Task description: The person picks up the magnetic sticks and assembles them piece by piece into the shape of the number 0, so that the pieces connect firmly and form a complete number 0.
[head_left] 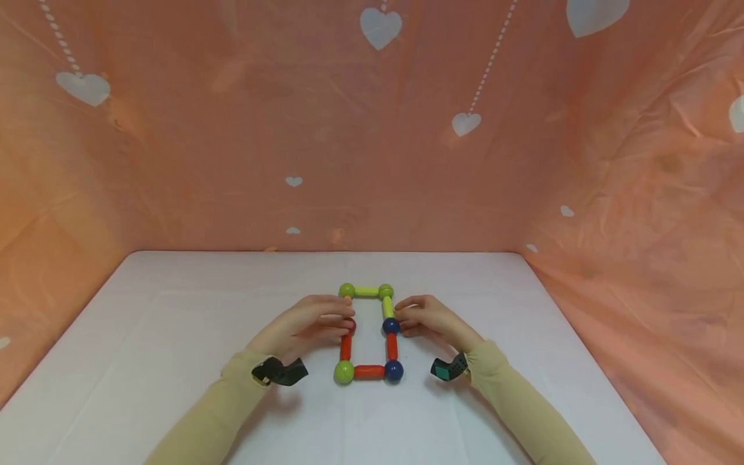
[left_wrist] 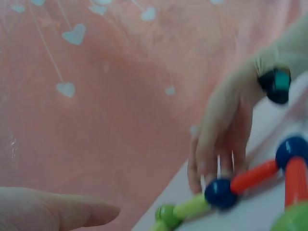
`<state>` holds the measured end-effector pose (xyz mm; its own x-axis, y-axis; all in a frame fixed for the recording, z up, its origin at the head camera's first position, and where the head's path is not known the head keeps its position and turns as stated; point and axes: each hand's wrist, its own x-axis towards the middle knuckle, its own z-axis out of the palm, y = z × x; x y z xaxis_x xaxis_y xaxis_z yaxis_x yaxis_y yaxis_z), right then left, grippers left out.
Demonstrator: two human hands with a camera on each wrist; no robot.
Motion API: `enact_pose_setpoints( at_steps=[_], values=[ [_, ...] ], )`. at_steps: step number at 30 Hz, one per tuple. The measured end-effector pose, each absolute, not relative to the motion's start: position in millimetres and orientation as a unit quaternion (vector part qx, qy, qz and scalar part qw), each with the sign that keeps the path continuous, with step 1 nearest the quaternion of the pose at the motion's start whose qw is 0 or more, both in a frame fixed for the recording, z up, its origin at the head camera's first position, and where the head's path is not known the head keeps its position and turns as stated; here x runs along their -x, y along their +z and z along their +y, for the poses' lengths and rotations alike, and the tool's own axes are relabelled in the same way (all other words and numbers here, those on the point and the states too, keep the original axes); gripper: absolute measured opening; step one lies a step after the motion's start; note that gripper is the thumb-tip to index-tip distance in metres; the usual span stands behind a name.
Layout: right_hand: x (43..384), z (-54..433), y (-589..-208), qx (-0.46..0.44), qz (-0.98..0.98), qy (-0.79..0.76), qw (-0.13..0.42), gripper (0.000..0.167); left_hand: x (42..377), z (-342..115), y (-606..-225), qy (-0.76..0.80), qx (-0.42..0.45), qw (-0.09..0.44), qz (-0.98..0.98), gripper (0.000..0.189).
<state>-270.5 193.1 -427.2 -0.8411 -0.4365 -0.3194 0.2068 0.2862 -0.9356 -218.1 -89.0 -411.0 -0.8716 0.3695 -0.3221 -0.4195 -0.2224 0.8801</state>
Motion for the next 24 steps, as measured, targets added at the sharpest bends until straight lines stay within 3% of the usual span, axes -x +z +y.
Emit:
enact_pose_setpoints(
  at_steps=[7, 17, 24],
  values=[
    [261, 190, -426, 0.093, 0.785, -0.559, 0.249, 0.039, 226, -86, -424, 0.629, 0.036, 0.163, 0.759, 0.043],
    [260, 168, -429, 0.080, 0.796, -0.559, 0.218, 0.039, 233, -71, -438, 0.562, 0.031, 0.101, 0.820, 0.036],
    [276, 154, -432, 0.060, 0.782, -0.584, 0.209, 0.037, 250, -86, -438, 0.547, 0.040, 0.097, 0.830, 0.041]
  ],
)
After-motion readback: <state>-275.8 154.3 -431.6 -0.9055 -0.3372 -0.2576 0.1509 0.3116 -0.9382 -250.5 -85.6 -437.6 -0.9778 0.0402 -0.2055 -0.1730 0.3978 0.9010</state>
